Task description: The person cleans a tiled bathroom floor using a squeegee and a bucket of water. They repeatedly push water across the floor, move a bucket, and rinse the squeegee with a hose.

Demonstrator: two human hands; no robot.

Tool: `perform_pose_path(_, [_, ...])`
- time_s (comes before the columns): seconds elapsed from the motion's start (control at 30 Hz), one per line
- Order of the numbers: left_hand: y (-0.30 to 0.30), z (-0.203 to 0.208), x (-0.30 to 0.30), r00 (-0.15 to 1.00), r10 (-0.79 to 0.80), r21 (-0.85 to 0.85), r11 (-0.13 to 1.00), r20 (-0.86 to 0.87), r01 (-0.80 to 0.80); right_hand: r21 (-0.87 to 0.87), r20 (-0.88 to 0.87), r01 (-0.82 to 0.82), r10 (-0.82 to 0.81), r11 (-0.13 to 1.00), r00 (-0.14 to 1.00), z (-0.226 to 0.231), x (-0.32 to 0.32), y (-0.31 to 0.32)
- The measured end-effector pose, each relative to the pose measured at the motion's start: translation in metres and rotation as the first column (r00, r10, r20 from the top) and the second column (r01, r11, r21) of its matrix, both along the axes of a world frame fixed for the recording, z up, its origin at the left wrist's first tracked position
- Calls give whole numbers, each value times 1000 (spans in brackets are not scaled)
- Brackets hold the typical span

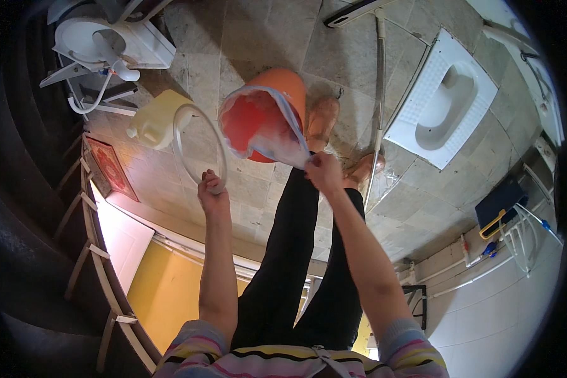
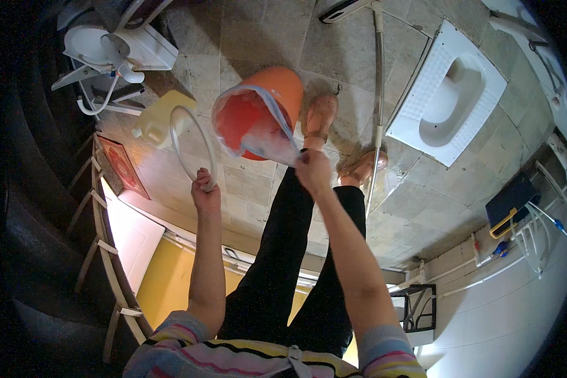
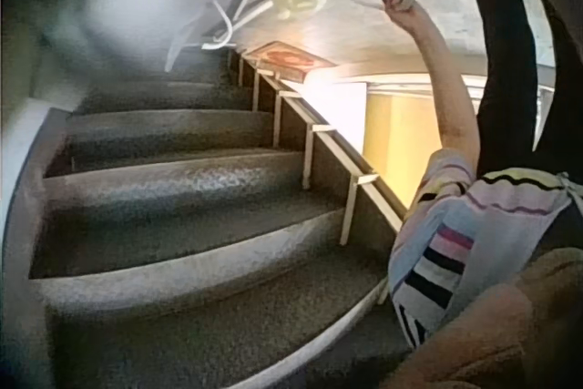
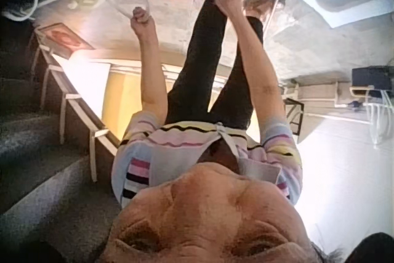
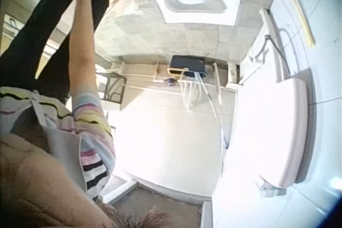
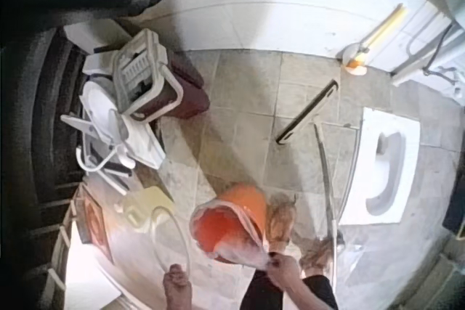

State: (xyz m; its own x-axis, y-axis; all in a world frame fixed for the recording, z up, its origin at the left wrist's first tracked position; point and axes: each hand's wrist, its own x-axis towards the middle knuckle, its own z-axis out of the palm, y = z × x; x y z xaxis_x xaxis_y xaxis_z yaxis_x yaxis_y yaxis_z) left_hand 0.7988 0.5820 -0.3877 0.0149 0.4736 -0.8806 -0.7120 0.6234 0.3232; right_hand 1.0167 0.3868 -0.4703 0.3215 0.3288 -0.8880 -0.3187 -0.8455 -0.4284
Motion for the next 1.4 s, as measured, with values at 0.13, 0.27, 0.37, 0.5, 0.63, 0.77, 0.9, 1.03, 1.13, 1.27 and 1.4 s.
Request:
perform_pose_path(0.13, [-9,-6,26,969,-131,25,990,-208,139,-213,401,-233,302,949,865,-13,31,-27])
perform_pose_path(0.27, [-19,-12,52,925,-198,-27,979,-326,200,44,506,67,-80,997,859,0,45,-4])
perform_pose_path(0.37, [-29,-18,59,923,-305,34,946,-236,321,288,557,39,-201,957,806,14,45,25])
perform_pose_path(0.5, [-32,-28,80,890,-354,63,920,-286,386,123,548,-141,51,982,835,15,52,57])
perform_pose_path(0.63, [-29,-38,108,880,-350,73,918,-321,391,260,625,-8,-162,966,763,-18,57,67])
perform_pose_path(0.77, [-39,-44,114,855,-395,54,898,-334,436,251,586,63,-204,966,784,-30,70,64])
perform_pose_path(0.9, [-52,-45,110,810,-399,-6,898,-429,440,53,337,149,-158,987,928,-1,66,62])
perform_pose_path(1.03, [-67,-44,105,558,-545,-137,781,-626,609,197,287,28,-85,980,954,16,43,46])
perform_pose_path(1.13, [-78,-43,99,357,-629,-272,683,-690,678,125,334,-10,-33,992,942,16,38,45])
perform_pose_path(1.27, [-84,-50,85,501,-585,-381,805,-638,455,105,409,-33,-13,994,913,15,38,49])
perform_pose_path(1.4, [-82,-65,68,523,-550,-389,834,-651,391,122,410,-64,9,990,912,15,40,55])
